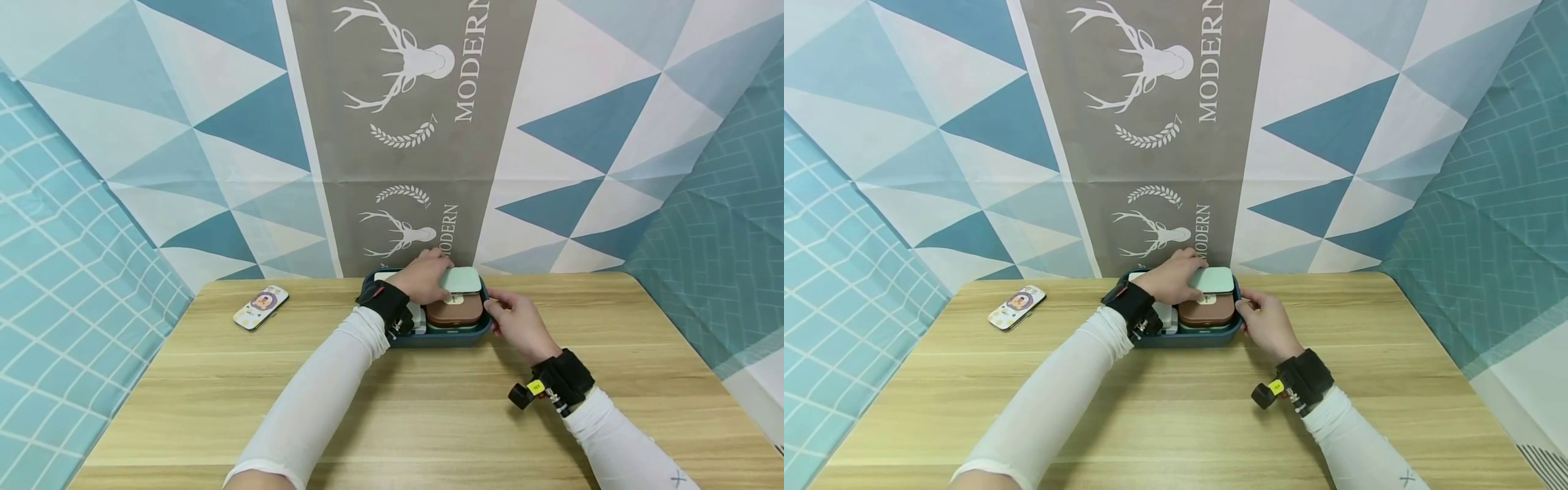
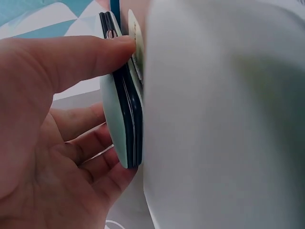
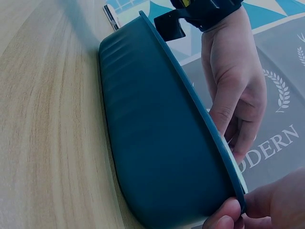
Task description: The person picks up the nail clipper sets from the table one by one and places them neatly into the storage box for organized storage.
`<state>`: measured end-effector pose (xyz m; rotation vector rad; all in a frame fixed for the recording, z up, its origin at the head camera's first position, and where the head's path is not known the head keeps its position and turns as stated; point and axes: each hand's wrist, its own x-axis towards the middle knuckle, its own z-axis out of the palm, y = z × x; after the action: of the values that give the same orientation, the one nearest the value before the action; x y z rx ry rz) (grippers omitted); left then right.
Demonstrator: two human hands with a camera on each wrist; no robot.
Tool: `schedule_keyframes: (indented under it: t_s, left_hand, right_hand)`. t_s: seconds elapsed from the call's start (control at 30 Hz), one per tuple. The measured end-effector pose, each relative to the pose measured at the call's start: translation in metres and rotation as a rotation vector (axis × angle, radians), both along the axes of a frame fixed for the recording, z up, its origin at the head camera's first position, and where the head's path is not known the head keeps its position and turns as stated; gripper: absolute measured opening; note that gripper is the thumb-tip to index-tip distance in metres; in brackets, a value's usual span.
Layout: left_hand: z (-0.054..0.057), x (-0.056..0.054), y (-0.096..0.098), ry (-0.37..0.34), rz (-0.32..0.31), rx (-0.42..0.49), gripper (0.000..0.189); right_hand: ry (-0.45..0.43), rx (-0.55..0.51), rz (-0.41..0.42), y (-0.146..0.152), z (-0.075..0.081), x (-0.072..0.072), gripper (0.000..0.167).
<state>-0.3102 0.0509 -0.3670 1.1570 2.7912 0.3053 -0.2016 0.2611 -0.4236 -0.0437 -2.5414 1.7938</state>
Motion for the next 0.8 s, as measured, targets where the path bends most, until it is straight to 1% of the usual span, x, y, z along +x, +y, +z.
schedule_keyframes:
  t_s: [0.17,0.3,0.53,0.8]
  left_hand:
    - [-0.0017,-0.0035,0.0006,-0.002,0.004,-0.024,0.064]
    - [-0.0019,-0.0041,0.0007,-0.013,-0.001,-0.017,0.064]
    - [-0.0021,-0.0025,0.0002,-0.022,-0.008,-0.012,0.065]
    - [-0.0009,0.0012,-0.0003,-0.028,0.005,-0.016,0.065]
  right_hand:
    - [0.000,0.001,0.000,-0.0003,0.0011,-0.0002,0.041]
    - [0.006,0.003,0.002,-0.0001,0.0015,-0.0002,0.040]
    - [0.006,0.005,0.008,0.0002,0.0007,0.0001,0.040]
    - [0.008,0.008,0.005,0.0001,-0.0002,-0.0002,0.040]
